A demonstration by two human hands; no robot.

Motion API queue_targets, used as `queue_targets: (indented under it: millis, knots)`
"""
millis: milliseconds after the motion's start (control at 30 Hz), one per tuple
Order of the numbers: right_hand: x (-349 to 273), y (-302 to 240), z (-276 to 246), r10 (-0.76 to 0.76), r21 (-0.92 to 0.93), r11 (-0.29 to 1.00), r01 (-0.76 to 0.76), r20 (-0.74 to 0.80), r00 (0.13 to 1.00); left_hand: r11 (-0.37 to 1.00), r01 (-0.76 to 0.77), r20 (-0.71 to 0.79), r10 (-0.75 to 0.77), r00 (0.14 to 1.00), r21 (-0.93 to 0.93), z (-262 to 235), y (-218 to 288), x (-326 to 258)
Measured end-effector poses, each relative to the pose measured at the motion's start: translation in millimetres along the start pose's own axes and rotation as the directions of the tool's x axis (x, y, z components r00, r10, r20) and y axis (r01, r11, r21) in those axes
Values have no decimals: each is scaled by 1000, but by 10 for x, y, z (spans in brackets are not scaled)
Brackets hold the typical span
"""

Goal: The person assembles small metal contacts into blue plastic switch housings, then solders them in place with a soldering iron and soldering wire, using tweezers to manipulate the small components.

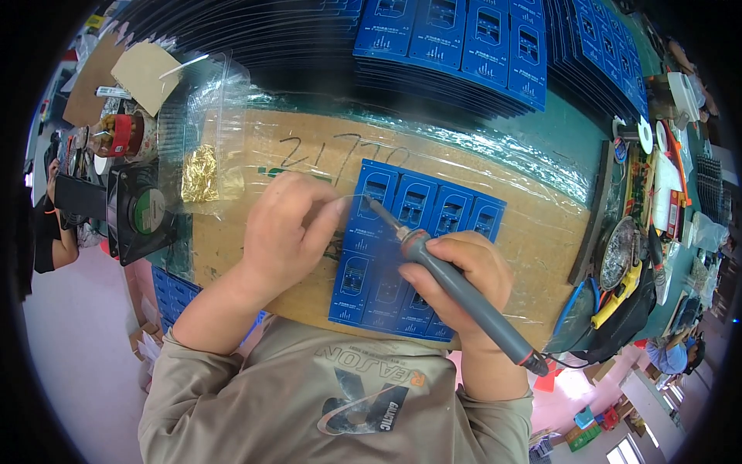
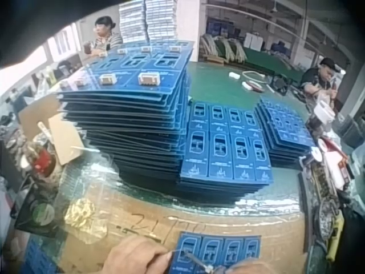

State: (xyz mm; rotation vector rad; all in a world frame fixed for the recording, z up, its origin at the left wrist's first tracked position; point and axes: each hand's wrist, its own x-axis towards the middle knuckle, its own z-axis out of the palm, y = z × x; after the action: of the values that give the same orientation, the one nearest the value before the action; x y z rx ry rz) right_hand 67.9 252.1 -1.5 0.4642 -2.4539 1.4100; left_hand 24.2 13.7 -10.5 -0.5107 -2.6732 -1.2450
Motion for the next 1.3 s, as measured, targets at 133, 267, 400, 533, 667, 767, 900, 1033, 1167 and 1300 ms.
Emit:
queue_targets:
  millis: [133,267,400,533,667,767,900,1033,1167,1300]
  knots:
    - [-1,25,-11,1,-9,1000,-1,4,1000,1000,-8,22,8,1000,5,28,-7,16]
    - [-19,18,0,0,0,1000,0,2,1000,1000,-16,23,16,1000,2,24,-12,-4]
    - [-36,21,2,18,69,997,-17,-13,1000,1000,-3,39,3,999,11,12,4,-4]
    - [-94,57,-19,39,132,991,-33,-41,998,999,-47,41,47,998,5,26,8,-9]
    - [-93,58,-16,36,131,991,-30,-45,998,998,-62,34,62,997,-4,41,16,-11]
    - [-85,49,-12,42,132,991,-37,-39,998,998,-66,34,66,997,-7,44,23,-13]
    - [-77,56,-6,21,114,993,-17,-37,999,997,-79,31,79,996,-1,51,20,-19]
    - [-73,51,-10,18,104,994,-15,-30,999,997,-77,32,78,996,-15,54,30,-9]
    - [-79,43,-12,21,106,994,-17,-34,999,997,-76,42,77,996,-24,56,14,-29]
    - [-140,81,-27,28,170,985,-18,-56,998,996,39,43,-36,998,-79,18,72,-49]
